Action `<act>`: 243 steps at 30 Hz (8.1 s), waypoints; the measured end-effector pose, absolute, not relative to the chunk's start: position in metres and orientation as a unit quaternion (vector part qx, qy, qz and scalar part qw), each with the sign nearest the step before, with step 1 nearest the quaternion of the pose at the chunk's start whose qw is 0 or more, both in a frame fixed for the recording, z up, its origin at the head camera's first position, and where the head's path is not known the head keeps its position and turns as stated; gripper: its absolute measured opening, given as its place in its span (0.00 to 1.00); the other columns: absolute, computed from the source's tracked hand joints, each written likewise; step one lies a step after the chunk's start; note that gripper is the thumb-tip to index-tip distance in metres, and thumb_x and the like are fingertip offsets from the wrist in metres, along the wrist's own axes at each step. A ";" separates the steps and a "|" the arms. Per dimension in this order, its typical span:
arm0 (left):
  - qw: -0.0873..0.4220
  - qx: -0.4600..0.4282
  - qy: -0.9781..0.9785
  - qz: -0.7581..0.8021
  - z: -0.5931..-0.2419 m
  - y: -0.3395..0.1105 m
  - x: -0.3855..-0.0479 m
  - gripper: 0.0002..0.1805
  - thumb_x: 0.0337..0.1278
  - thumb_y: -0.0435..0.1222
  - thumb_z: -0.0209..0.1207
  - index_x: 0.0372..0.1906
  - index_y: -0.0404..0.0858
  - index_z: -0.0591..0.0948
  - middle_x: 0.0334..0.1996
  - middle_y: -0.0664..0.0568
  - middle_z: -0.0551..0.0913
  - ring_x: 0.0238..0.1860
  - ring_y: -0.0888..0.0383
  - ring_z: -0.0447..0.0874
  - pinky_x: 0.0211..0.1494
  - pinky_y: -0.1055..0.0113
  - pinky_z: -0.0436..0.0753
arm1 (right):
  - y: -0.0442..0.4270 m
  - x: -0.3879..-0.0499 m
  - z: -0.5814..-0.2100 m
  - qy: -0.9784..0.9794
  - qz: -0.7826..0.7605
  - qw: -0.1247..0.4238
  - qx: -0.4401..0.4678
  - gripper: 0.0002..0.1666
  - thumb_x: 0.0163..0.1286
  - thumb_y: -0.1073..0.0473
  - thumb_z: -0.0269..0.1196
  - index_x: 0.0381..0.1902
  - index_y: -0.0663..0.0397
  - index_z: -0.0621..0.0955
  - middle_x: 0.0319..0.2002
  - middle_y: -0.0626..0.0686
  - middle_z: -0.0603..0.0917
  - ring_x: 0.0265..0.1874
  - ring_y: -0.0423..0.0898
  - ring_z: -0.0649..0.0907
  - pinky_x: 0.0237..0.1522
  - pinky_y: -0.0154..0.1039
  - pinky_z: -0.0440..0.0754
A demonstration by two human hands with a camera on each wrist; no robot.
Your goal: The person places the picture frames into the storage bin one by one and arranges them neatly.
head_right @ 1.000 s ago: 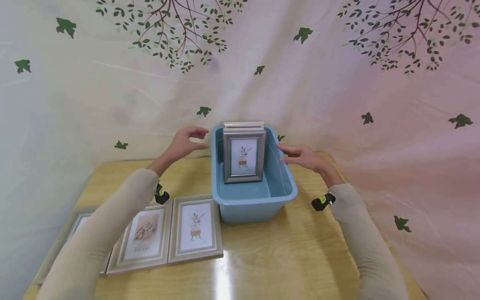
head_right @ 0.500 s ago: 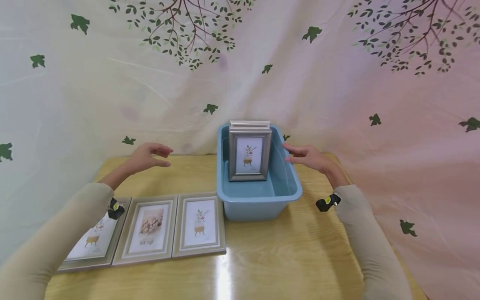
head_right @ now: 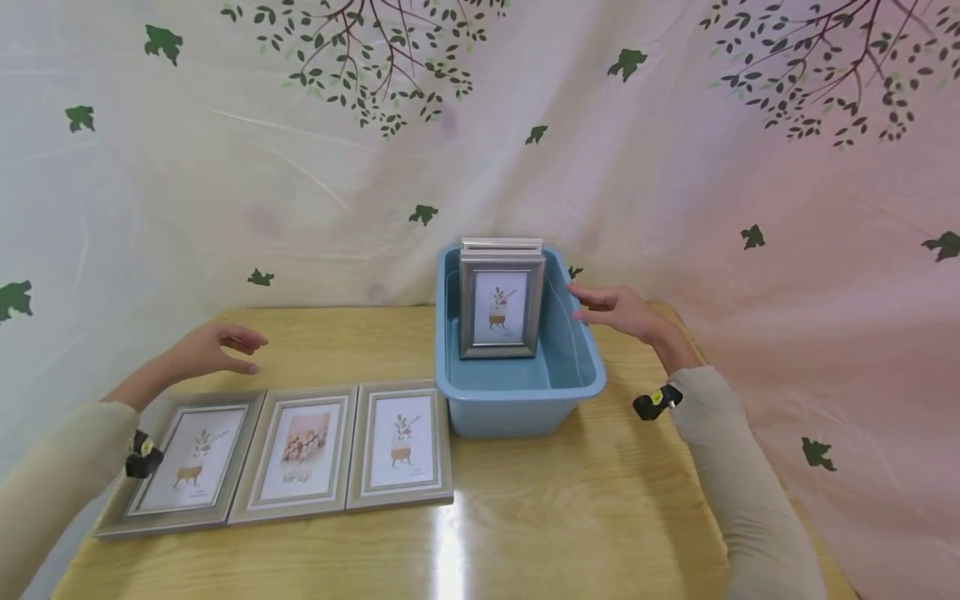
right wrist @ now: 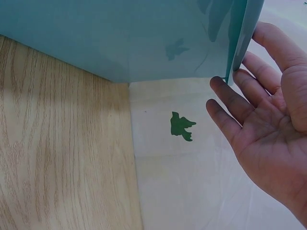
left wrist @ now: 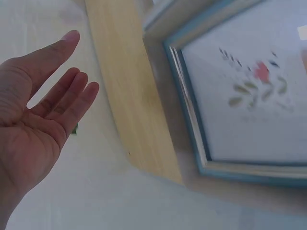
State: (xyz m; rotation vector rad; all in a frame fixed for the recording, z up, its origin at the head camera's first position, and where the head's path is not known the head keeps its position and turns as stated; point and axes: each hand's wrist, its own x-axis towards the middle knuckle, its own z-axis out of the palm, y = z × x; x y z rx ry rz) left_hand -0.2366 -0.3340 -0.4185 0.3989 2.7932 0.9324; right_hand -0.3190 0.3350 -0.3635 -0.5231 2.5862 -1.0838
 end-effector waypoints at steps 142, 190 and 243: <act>0.091 0.065 0.948 0.299 -0.314 -0.400 -0.227 0.23 0.61 0.32 0.68 0.59 0.26 0.80 0.52 0.32 0.82 0.39 0.54 0.82 0.36 0.62 0.86 | 0.345 -0.330 -0.373 0.884 -0.396 0.149 -0.197 0.38 0.71 0.48 0.67 0.75 0.39 0.68 0.73 0.52 0.67 0.72 0.60 0.66 0.67 0.66 0.66; 0.002 0.075 0.860 0.506 -0.306 -0.294 -0.280 0.26 0.63 0.28 0.65 0.64 0.26 0.75 0.54 0.38 0.75 0.39 0.61 0.83 0.40 0.63 0.88 | 0.328 -0.309 -0.352 0.896 -0.380 0.151 -0.175 0.38 0.73 0.48 0.65 0.77 0.45 0.66 0.74 0.56 0.65 0.73 0.63 0.64 0.69 0.69 0.60; -0.042 0.149 0.840 0.521 -0.248 -0.213 -0.298 0.19 0.61 0.28 0.66 0.58 0.31 0.82 0.54 0.43 0.80 0.39 0.57 0.85 0.38 0.68 0.87 | 0.346 -0.326 -0.378 0.895 -0.377 0.142 -0.191 0.38 0.71 0.43 0.65 0.76 0.37 0.68 0.74 0.50 0.66 0.73 0.59 0.65 0.68 0.66 0.64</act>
